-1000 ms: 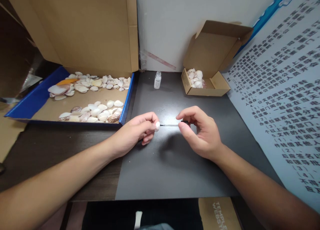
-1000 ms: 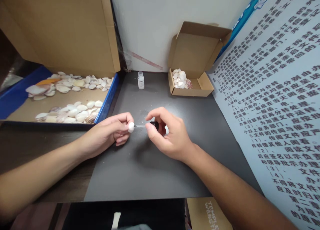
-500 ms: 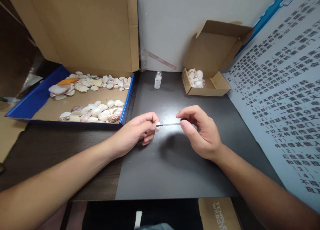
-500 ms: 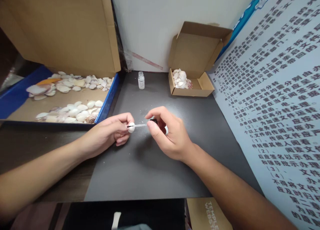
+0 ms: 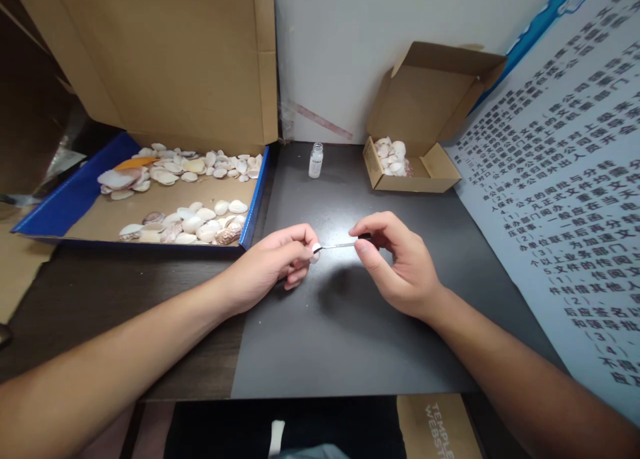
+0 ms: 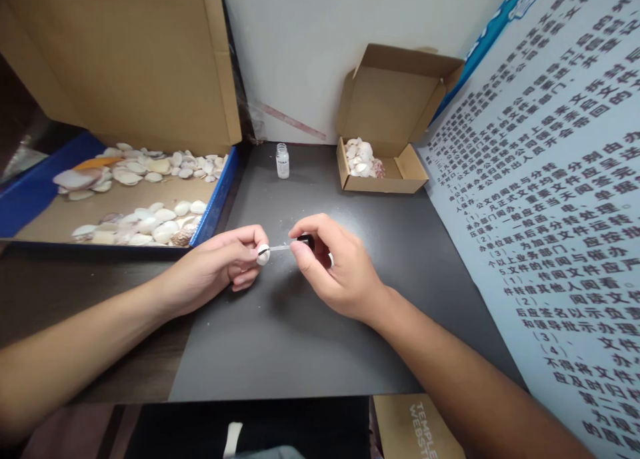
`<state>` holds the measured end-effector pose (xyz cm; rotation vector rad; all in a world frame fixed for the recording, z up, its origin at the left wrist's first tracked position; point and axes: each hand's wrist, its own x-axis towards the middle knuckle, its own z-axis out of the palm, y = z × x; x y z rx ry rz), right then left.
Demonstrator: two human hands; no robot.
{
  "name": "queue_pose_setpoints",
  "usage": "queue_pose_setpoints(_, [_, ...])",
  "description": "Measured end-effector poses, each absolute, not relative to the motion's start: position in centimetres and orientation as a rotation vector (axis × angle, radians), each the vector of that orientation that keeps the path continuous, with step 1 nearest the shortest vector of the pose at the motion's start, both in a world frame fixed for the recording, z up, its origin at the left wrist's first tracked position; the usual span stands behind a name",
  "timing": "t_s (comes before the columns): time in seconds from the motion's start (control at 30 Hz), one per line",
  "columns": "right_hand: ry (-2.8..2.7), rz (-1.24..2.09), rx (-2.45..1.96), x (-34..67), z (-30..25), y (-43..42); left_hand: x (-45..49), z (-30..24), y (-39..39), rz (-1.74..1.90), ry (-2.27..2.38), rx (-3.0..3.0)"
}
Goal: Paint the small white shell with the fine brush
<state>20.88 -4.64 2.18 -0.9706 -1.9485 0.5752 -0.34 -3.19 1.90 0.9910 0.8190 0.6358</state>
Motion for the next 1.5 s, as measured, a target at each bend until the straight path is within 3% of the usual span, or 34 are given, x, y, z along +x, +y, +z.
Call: queue_pose_setpoints(1.5, [-1.906, 0.582, -1.005, 20.88, 2.36, -4.76, -0.34, 1.82, -3.22, 0.654, 0.825, 0.957])
